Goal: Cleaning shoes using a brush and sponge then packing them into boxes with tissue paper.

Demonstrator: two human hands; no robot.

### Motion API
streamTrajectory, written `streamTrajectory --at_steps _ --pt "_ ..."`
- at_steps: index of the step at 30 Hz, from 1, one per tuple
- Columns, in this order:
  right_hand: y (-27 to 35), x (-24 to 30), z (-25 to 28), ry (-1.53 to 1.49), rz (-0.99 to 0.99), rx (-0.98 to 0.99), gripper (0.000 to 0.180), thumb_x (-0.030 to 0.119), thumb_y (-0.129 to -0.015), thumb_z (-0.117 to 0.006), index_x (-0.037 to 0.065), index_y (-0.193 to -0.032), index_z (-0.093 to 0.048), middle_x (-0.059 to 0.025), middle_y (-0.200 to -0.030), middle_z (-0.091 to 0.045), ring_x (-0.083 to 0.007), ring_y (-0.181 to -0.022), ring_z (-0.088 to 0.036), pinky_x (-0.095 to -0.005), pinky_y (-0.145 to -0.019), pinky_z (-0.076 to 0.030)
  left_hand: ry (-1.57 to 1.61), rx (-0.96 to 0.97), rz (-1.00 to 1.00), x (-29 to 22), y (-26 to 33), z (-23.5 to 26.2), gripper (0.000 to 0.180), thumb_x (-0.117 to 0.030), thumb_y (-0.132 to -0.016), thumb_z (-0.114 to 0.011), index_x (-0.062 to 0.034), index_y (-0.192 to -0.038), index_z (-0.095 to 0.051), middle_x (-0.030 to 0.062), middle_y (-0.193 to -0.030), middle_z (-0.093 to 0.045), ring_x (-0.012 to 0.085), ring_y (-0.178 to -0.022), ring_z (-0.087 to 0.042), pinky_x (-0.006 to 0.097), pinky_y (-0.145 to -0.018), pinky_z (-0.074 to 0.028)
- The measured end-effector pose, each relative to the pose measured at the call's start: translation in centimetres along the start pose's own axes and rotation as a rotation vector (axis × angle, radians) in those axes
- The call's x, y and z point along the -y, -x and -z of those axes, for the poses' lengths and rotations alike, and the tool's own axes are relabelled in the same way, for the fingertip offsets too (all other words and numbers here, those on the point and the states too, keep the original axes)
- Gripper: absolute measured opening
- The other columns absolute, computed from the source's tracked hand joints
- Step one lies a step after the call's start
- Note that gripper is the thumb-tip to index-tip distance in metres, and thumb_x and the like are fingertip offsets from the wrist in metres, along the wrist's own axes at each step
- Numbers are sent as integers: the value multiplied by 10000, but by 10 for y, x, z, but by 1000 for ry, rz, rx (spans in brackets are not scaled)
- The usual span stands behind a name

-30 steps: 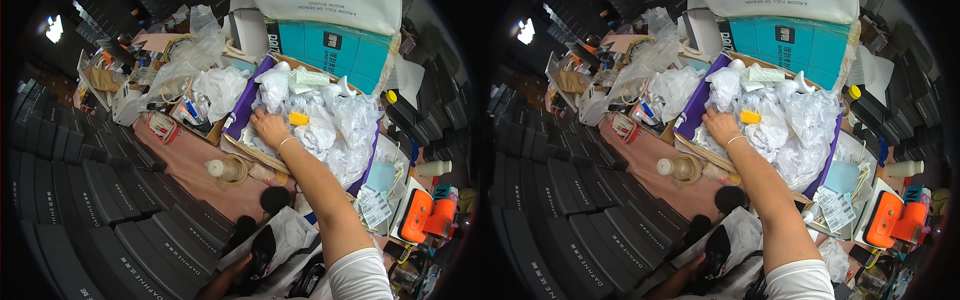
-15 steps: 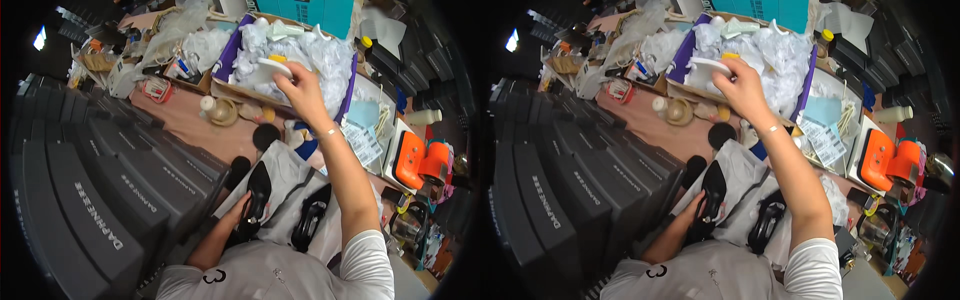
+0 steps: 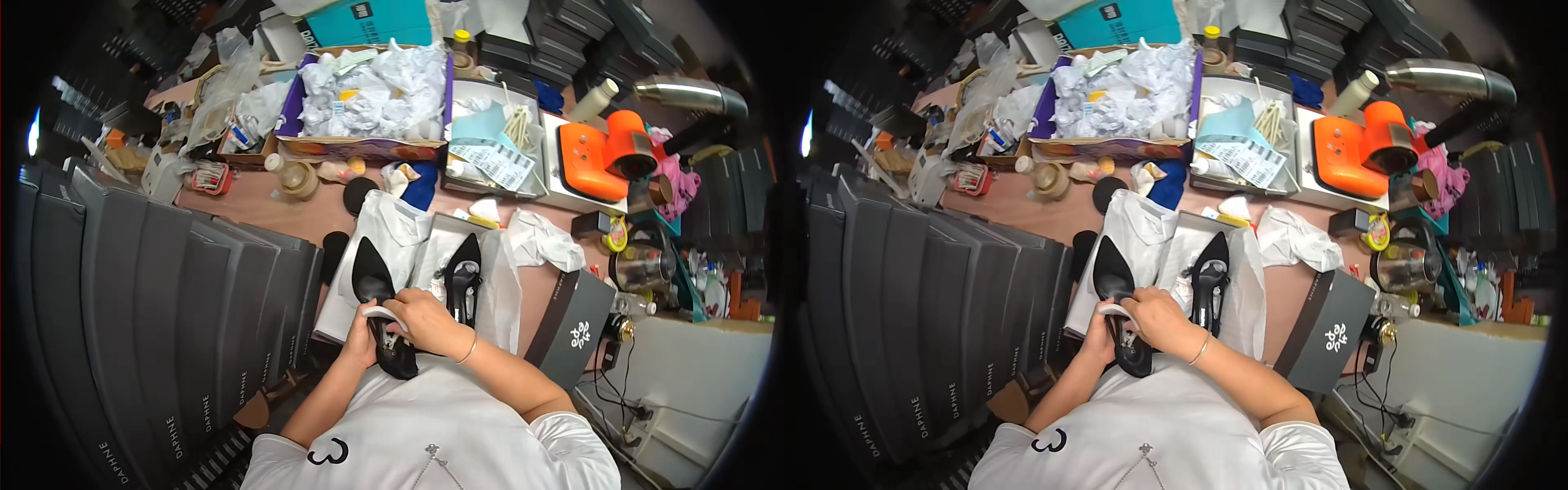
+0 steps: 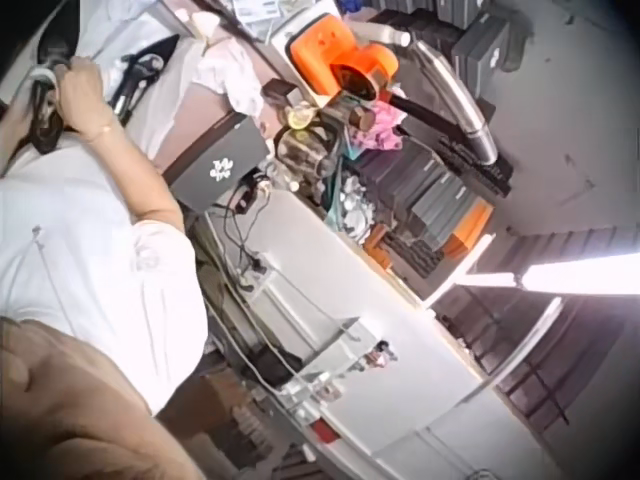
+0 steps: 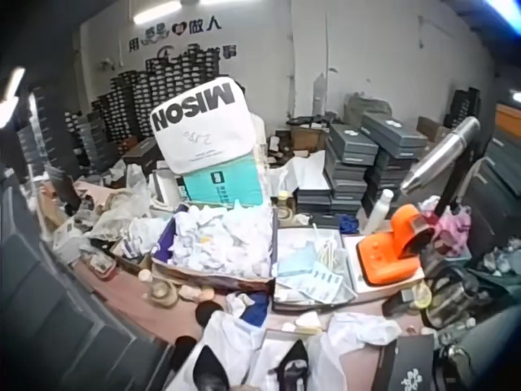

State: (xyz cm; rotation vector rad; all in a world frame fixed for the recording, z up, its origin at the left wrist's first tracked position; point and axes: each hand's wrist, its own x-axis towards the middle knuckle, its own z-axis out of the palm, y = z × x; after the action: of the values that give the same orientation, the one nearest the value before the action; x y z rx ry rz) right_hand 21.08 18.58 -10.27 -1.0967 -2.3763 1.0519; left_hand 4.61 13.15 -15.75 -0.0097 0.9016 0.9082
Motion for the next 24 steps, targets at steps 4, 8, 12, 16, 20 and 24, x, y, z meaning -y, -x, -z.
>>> streamTrajectory --at_steps 4,8,12,16,20,24 --pt "9 16 -2 -418 -41 -74 328 136 -807 -675 -3 -1094 -599 -180 -968 -609 -357 -910 -589 -392 -802 -480 -144 -22 -106 4 16 0 503 -511 -951 -431 -61 -1141 -546 81 -1082 -606 183 -1027 -589 337 -901 -474" --pt "-7 14 -14 -582 -84 -472 207 81 -820 -661 3 -1012 -656 -150 -925 -615 -306 -871 -605 -341 -770 -483 17 47 -134 -2 25 -15 581 -596 -921 -433 -78 -1166 -531 85 -1072 -610 196 -997 -609 349 -865 -505" --pt "-6 7 -26 -387 1 -274 210 86 -818 -664 13 -1015 -667 -149 -863 -632 -319 -804 -615 -365 -721 -491 66 51 -25 -6 30 -20 515 -531 -894 -523 -86 -1153 -527 92 -988 -631 229 -833 -645 373 -720 -552" --pt "0 0 -7 -14 55 -129 174 46 -758 -654 18 -930 -646 -152 -799 -586 -331 -744 -602 -409 -664 -498 39 120 -20 -4 31 -12 641 -643 -884 -434 -87 -1193 -518 86 -1009 -625 210 -875 -637 367 -750 -538" --pt "-14 6 -16 167 -61 -107 198 22 -743 -610 45 -937 -576 -145 -847 -544 -350 -764 -606 -417 -643 -509 48 44 54 3 9 -23 635 -597 -903 -433 -81 -1268 -491 94 -1081 -620 208 -982 -625 362 -842 -525" --pt "-37 -11 -20 217 -138 -220 275 49 -728 -600 60 -985 -501 -137 -927 -521 -355 -890 -581 -441 -711 -499 -73 -50 -151 17 -4 -36 510 -389 -925 -496 -76 -1315 -399 81 -1198 -527 191 -1118 -529 342 -931 -465"
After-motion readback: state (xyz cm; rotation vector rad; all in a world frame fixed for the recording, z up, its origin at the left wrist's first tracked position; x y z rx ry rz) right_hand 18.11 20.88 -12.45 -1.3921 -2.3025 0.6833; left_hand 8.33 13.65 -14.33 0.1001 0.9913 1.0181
